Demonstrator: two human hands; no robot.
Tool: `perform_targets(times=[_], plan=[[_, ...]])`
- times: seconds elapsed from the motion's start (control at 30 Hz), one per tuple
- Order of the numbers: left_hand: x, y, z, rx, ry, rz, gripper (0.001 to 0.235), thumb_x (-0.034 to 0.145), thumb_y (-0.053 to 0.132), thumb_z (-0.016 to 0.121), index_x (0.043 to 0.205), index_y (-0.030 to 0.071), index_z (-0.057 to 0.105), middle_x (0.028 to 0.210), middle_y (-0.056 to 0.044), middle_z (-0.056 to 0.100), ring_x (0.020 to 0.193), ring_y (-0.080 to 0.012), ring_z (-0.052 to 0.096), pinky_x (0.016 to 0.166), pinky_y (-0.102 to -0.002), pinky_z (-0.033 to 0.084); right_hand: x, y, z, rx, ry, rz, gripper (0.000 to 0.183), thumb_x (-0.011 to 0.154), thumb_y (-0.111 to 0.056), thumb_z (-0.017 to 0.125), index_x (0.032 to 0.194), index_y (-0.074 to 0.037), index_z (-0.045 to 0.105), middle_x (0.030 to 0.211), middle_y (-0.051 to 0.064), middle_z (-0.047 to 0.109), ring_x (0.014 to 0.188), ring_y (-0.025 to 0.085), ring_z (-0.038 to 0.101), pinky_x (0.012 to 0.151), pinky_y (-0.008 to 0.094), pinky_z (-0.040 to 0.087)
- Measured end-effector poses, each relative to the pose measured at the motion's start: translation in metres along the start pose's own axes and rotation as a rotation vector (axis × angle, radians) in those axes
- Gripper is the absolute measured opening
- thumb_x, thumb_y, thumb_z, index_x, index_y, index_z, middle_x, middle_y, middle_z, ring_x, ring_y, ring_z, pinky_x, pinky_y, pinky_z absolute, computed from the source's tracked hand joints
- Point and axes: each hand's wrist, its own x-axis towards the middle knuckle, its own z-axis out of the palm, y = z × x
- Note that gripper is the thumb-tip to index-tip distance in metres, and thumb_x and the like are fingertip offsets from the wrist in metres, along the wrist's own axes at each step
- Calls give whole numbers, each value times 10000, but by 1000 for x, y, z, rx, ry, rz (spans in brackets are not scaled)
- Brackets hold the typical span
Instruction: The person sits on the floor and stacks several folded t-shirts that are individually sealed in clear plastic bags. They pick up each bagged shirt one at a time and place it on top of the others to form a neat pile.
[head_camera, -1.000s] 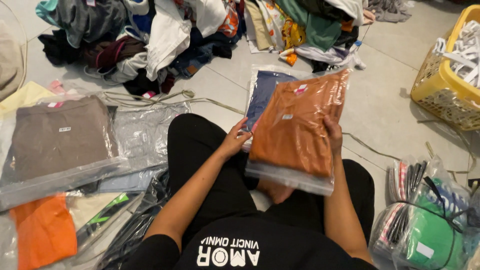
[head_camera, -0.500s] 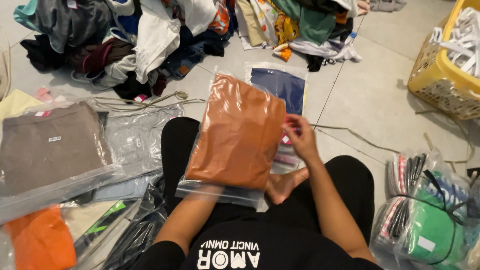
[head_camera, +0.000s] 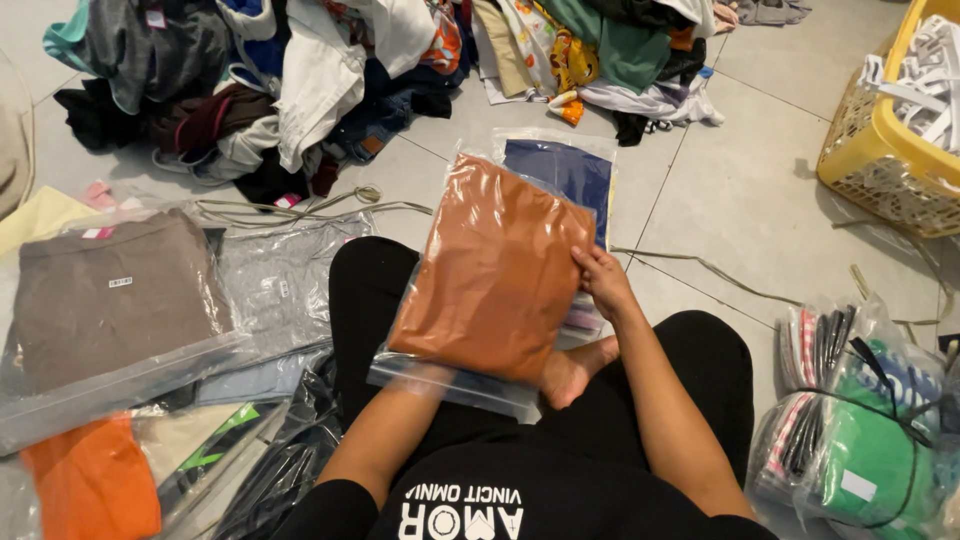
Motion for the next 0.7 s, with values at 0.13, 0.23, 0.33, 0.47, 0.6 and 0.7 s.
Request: perform_targets(times=[0.13, 0.23, 0.33, 0.47, 0.6, 0.7], plan=[[7, 5, 8, -21, -17, -29, 601, 912, 558, 527, 1300, 104, 465, 1093, -243, 590, 945, -334, 627, 751, -429, 518, 4, -19, -15, 49, 36, -113, 198, 912, -234, 675, 1101, -180, 654, 931, 37, 698, 700, 106, 679, 552, 239, 568], [7, 9, 2, -34, -24, -43, 598, 902, 560, 539, 1273, 92, 504, 1057, -242, 613, 909, -334, 646, 716, -424, 534, 9, -27, -26, 127, 92, -189, 283, 896, -192, 688, 1171, -167, 627, 999, 84, 690, 807, 215, 699, 680, 380, 596], [4, 11, -5, -45, -31, -65, 596, 893, 562, 551, 1245, 80, 544, 1021, -241, 637, 873, -333, 665, 681, -419, 549, 17, -28, -45, 196, 160, -239, 275, 911, -163, 667, 1179, -155, 601, 1011, 74, 686, 832, 206, 698, 720, 370, 596], [1, 17, -10, -60, -45, -93, 597, 881, 564, 568, 1208, 65, 597, 973, -239, 668, 824, -333, 691, 635, -413, 569, 37, -17, -85, 232, 277, -263, 307, 889, -198, 716, 1174, -147, 615, 984, 87, 696, 815, 209, 714, 701, 328, 605], [7, 22, -16, -79, -71, -112, 602, 869, 566, 584, 1171, 49, 649, 925, -237, 699, 776, -333, 717, 588, -406, 590, 52, -11, -126, 335, 350, -256, 270, 865, -203, 737, 1095, -110, 629, 936, 107, 701, 797, 203, 715, 718, 310, 597], [7, 22, -49, 297, -51, -171, 593, 891, 213, 676, 1429, 170, 429, 1065, -160, 644, 824, -222, 701, 493, -239, 559, 28, -29, -108, 359, 318, -233, 245, 865, -215, 721, 1065, -128, 610, 915, 93, 691, 785, 195, 707, 724, 304, 594]])
